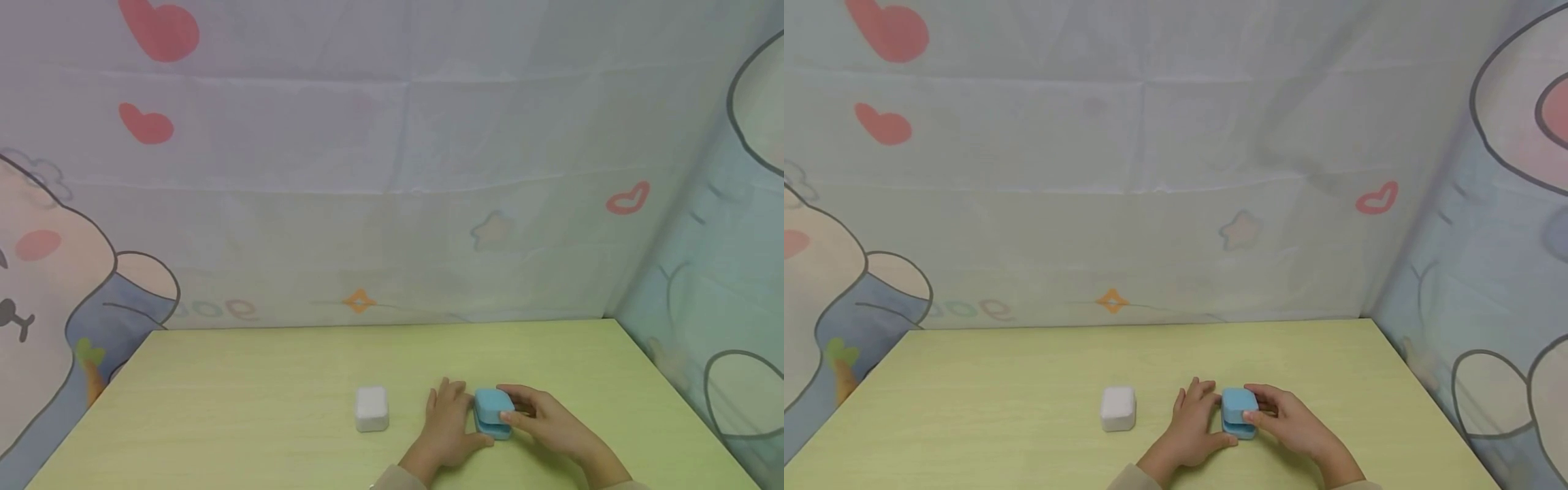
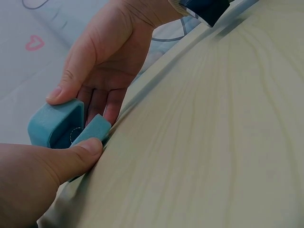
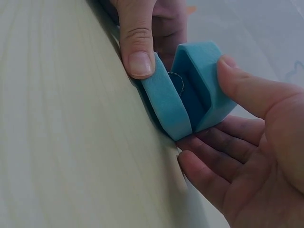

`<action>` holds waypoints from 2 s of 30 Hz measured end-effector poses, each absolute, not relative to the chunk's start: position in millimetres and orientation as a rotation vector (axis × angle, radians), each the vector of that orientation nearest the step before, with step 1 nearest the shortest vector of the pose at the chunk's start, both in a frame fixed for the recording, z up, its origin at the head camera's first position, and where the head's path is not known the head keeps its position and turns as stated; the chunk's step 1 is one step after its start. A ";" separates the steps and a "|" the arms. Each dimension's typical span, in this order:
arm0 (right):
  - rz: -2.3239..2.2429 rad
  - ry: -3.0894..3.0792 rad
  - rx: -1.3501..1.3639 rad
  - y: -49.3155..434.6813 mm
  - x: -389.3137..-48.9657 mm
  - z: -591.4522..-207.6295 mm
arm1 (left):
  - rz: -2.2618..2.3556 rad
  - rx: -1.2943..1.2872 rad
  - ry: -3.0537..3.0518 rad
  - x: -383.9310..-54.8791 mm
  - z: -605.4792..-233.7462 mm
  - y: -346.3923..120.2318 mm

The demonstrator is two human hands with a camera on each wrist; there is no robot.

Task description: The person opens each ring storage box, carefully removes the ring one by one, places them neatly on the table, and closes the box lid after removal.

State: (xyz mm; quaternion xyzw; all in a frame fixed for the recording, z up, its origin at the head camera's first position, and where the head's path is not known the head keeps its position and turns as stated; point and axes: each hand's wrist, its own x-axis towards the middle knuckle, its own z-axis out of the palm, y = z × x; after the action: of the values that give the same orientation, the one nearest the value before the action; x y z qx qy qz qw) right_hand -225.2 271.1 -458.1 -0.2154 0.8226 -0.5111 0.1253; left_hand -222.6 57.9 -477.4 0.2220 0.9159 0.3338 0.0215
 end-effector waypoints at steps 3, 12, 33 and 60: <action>-1.487 2.407 -0.625 270.7 -225.2 -457.7 | 1.045 0.685 2.831 -222.7 -477.1 57.8; -1.451 2.437 -0.591 269.6 -224.9 -455.7 | 1.050 0.691 2.820 -223.4 -478.6 57.6; -1.447 2.452 -0.600 270.3 -227.2 -459.0 | 1.034 0.681 2.829 -224.2 -477.7 57.8; -1.453 2.468 -0.593 270.1 -226.4 -457.2 | 1.054 0.694 2.829 -223.9 -479.4 57.7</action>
State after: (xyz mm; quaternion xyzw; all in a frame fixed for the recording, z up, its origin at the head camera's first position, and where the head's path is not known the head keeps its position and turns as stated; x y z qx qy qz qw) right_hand -226.4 270.1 -457.2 -0.2015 0.8389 -0.4938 0.1081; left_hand -223.9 57.7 -479.4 0.2240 0.9130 0.3403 0.0220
